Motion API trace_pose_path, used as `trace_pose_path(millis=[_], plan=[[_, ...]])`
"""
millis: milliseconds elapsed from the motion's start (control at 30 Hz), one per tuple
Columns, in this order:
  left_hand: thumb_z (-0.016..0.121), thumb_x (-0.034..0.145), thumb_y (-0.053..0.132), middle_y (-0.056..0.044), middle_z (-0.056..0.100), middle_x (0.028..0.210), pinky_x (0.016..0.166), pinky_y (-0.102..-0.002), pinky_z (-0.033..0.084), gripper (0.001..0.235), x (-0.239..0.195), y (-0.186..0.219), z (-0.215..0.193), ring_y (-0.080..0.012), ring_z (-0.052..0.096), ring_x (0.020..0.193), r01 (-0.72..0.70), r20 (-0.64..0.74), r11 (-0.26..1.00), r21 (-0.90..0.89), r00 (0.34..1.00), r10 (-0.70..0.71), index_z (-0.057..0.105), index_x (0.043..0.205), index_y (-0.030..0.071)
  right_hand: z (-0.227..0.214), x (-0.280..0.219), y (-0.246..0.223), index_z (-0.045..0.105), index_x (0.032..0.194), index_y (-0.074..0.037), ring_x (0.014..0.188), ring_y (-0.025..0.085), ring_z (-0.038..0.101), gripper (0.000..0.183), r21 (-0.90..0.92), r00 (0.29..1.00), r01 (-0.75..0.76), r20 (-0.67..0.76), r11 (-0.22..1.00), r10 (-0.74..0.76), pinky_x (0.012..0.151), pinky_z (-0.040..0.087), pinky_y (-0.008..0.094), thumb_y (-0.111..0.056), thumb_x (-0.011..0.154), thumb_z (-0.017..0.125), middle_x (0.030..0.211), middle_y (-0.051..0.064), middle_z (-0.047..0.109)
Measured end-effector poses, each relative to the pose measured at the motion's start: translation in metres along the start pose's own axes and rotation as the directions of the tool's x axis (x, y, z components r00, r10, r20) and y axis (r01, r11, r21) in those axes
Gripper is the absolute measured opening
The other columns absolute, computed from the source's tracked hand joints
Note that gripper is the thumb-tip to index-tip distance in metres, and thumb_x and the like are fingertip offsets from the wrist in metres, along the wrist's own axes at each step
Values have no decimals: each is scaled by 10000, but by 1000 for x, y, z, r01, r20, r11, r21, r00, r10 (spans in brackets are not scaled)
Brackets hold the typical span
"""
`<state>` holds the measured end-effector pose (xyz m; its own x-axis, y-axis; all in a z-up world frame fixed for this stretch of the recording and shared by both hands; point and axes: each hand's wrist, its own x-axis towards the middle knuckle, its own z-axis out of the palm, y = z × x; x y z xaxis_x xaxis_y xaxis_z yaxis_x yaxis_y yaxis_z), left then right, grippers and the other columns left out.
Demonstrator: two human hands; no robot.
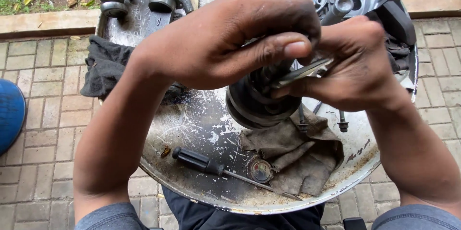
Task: The person cleans a small metal component using a cloth, then uses a small brush to clean a threaded shaft. The person wipes the shaft with the cloth afterward. The work is performed over a metal tray containing disassembled engine parts and tools.
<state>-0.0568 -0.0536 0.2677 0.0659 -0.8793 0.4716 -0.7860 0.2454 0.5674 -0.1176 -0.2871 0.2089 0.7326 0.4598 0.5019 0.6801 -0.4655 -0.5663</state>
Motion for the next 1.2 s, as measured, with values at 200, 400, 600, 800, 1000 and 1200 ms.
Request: trace_pose_path(millis=[200, 400, 600, 800, 1000, 1200], plan=[[362, 1134, 197, -125, 548, 847, 645, -358, 406, 244, 3, -3, 8, -262, 471, 688, 50, -66, 998, 40, 997, -48, 481, 1150, -15, -13, -1, 13, 669, 890, -14, 619, 70, 357, 201, 78, 991, -33, 132, 996, 23, 504, 352, 272, -82, 836, 850, 653, 12, 403], [370, 1116, 259, -84, 471, 761, 593, -350, 377, 246, 5, 5, 10, -245, 443, 623, 52, -34, 999, 10, 998, -52, 466, 1111, 32, -19, -2, 12, 577, 747, -40, 541, 75, 397, 201, 191, 974, -32, 225, 981, -12, 467, 343, 276, -37, 890, 718, 598, -15, 457], [389, 1090, 250, -105, 489, 779, 616, -347, 388, 255, 7, 20, 10, -256, 457, 641, -5, 62, 988, -154, 998, 14, 499, 1080, 20, -20, 0, -9, 546, 693, 5, 574, 155, 451, 196, 245, 974, 61, 198, 968, -111, 531, 380, 310, 87, 871, 553, 656, 62, 514], [356, 1097, 223, -135, 582, 911, 742, -389, 462, 278, 7, 24, 14, -347, 559, 774, -115, 74, 970, -213, 988, 134, 513, 1085, -5, -16, 8, -30, 593, 707, 65, 675, 285, 677, 228, 335, 971, 161, 117, 929, -210, 681, 602, 378, -83, 878, 571, 733, 162, 667], [360, 1099, 226, -127, 543, 884, 732, -376, 459, 292, 6, 21, 11, -302, 519, 737, -124, 46, 969, -214, 990, 137, 526, 1075, -13, -12, 5, -26, 585, 749, 71, 617, 280, 615, 236, 322, 982, 159, 46, 933, -183, 680, 564, 413, -129, 874, 572, 721, 168, 643], [362, 1090, 244, -138, 580, 867, 705, -376, 464, 311, 6, 24, 12, -306, 545, 720, -110, 64, 969, -222, 990, 127, 550, 1090, -3, -14, 0, -27, 550, 837, 67, 653, 284, 645, 415, 240, 996, 84, -29, 967, -79, 660, 555, 366, -348, 850, 549, 777, 197, 643]])
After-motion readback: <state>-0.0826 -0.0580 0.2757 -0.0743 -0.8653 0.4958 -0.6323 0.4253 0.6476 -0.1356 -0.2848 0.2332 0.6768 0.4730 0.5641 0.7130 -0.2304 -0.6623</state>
